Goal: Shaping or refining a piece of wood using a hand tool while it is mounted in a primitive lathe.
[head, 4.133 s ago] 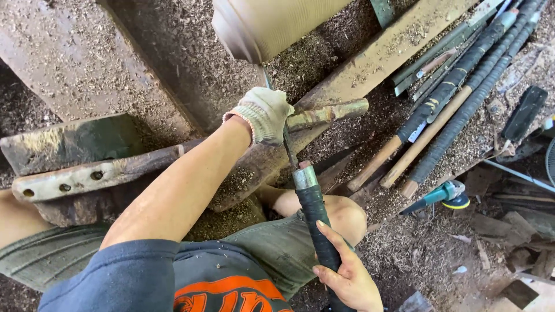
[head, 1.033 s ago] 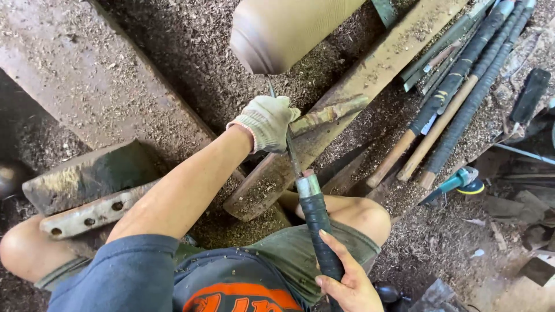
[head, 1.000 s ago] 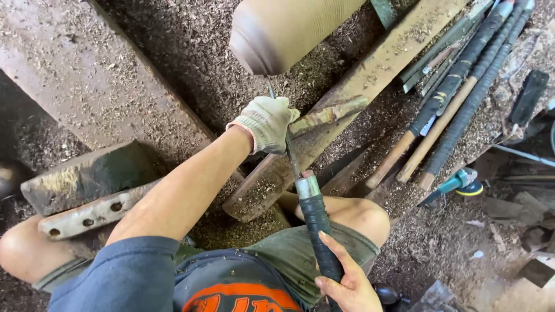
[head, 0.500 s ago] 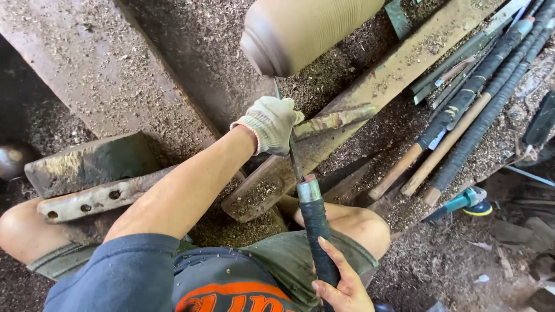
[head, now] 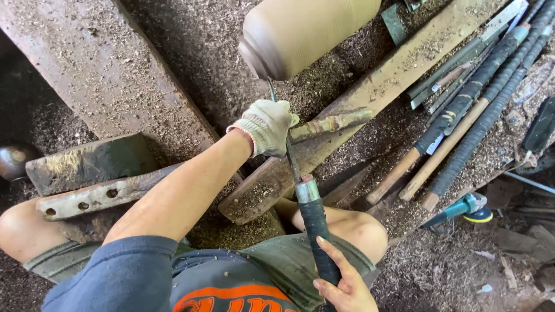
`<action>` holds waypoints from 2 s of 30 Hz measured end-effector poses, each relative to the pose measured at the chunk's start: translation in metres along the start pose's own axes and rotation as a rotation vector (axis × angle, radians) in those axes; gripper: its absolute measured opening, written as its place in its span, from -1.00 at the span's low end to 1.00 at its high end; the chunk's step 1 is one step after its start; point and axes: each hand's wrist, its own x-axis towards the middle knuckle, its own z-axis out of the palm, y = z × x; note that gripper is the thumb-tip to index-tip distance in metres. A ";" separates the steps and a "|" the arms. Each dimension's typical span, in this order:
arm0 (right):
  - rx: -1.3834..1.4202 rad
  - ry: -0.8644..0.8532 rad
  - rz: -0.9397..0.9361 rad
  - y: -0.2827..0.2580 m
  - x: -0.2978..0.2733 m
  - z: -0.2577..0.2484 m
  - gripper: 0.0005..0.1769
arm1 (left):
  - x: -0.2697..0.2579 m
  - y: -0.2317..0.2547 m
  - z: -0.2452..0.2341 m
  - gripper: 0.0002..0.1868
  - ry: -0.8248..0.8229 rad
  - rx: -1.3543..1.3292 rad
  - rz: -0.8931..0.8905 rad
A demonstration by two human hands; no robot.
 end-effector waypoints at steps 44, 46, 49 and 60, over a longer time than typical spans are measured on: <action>0.027 0.009 0.097 -0.022 -0.028 0.007 0.04 | 0.009 -0.001 0.005 -0.62 0.157 -0.259 -0.005; 0.006 -0.019 0.031 -0.023 -0.027 0.004 -0.01 | 0.006 -0.002 0.007 -0.61 0.092 -0.267 -0.070; -0.011 -0.016 0.033 -0.029 -0.024 0.001 0.00 | 0.004 0.000 0.006 -0.66 0.105 -0.382 -0.149; -0.089 -0.026 0.087 -0.045 -0.018 -0.040 -0.07 | 0.005 0.000 0.022 -0.60 0.303 -0.282 -0.060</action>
